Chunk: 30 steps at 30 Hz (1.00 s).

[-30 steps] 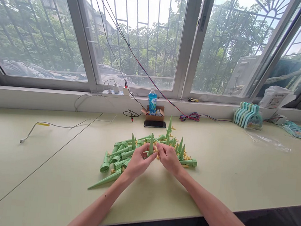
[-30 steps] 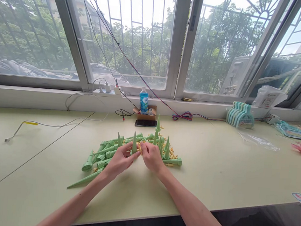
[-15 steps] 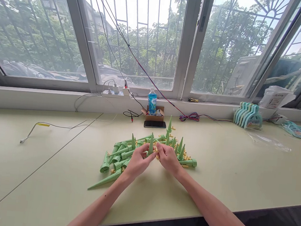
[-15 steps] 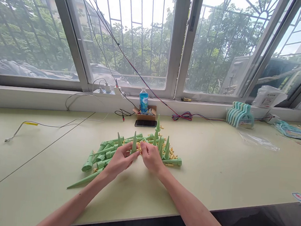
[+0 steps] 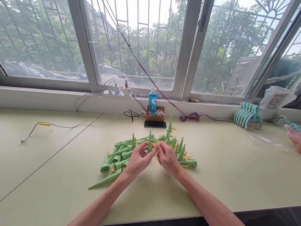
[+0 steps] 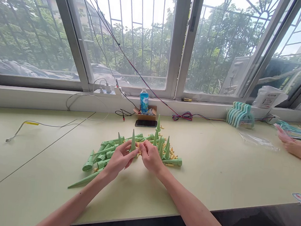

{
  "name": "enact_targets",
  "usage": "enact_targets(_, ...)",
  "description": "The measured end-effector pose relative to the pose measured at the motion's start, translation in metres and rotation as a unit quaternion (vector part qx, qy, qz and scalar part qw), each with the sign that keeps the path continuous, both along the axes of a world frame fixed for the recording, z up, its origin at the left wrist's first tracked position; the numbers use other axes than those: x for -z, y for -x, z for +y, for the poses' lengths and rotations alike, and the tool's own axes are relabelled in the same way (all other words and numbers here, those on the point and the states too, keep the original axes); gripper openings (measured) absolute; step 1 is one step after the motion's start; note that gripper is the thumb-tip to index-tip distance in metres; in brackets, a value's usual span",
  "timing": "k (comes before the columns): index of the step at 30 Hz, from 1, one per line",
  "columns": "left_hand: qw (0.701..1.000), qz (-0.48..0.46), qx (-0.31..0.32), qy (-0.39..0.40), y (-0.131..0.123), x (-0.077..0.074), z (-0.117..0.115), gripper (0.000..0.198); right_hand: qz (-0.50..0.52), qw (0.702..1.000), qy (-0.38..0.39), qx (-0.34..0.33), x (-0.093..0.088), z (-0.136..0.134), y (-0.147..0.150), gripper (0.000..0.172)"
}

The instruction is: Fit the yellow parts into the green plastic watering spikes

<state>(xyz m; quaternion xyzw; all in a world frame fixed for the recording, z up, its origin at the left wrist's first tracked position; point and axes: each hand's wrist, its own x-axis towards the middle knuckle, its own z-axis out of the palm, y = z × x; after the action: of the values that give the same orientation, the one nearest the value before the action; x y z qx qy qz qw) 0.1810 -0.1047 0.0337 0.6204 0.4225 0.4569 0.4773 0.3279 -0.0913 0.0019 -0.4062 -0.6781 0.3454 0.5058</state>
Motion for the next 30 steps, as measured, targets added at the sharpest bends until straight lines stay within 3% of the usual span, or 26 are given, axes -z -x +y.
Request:
enact_targets(8,0.999,-0.026,0.005,0.023,0.0008,-0.0010,-0.0006,0.043,-0.002,1.000,-0.007,0.014,0.0007,0.0005,-0.0007,0.038)
enact_targets(30,0.999,-0.033,0.041,0.000,0.0015,0.0014,0.0017,0.028,0.018,1.000,0.008,0.019,-0.0023,0.0001,-0.0012,0.045)
